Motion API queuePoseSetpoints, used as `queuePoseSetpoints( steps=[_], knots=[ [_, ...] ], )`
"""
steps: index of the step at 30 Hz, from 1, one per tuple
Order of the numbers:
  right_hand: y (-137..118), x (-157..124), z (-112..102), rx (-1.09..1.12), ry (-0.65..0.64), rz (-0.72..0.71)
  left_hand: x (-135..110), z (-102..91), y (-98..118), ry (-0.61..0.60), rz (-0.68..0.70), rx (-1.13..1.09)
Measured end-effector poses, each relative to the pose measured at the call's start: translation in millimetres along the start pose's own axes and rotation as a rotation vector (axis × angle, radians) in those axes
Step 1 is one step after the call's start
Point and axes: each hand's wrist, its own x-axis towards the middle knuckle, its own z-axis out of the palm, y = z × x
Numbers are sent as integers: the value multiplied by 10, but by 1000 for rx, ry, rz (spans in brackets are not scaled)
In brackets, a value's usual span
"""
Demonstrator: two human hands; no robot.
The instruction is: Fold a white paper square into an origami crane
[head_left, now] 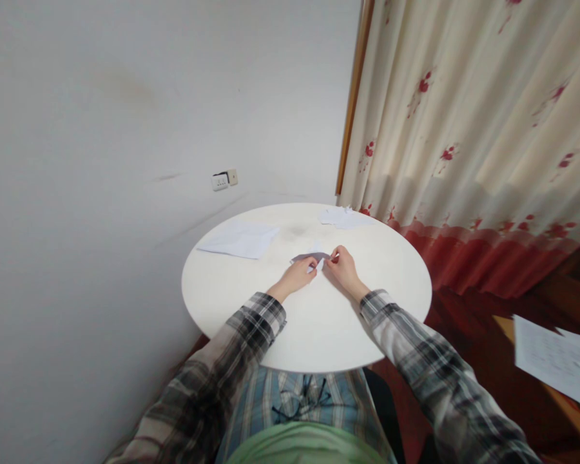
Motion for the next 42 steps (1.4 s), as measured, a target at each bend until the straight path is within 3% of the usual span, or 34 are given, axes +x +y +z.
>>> queuePoseSetpoints(
  steps=[11, 17, 30, 42],
  knots=[
    [-72, 12, -23, 55, -10, 30, 3, 13, -47, -4, 42, -7],
    [-25, 24, -7, 17, -9, -39, 7, 51, -70, -2, 11, -34],
    [-25, 12, -18, -47, 0, -116, -6, 47, -21, 12, 87, -21],
    [-117, -2, -60, 57, -72, -219, 15, 83, -40, -9, 78, -43]
  ],
)
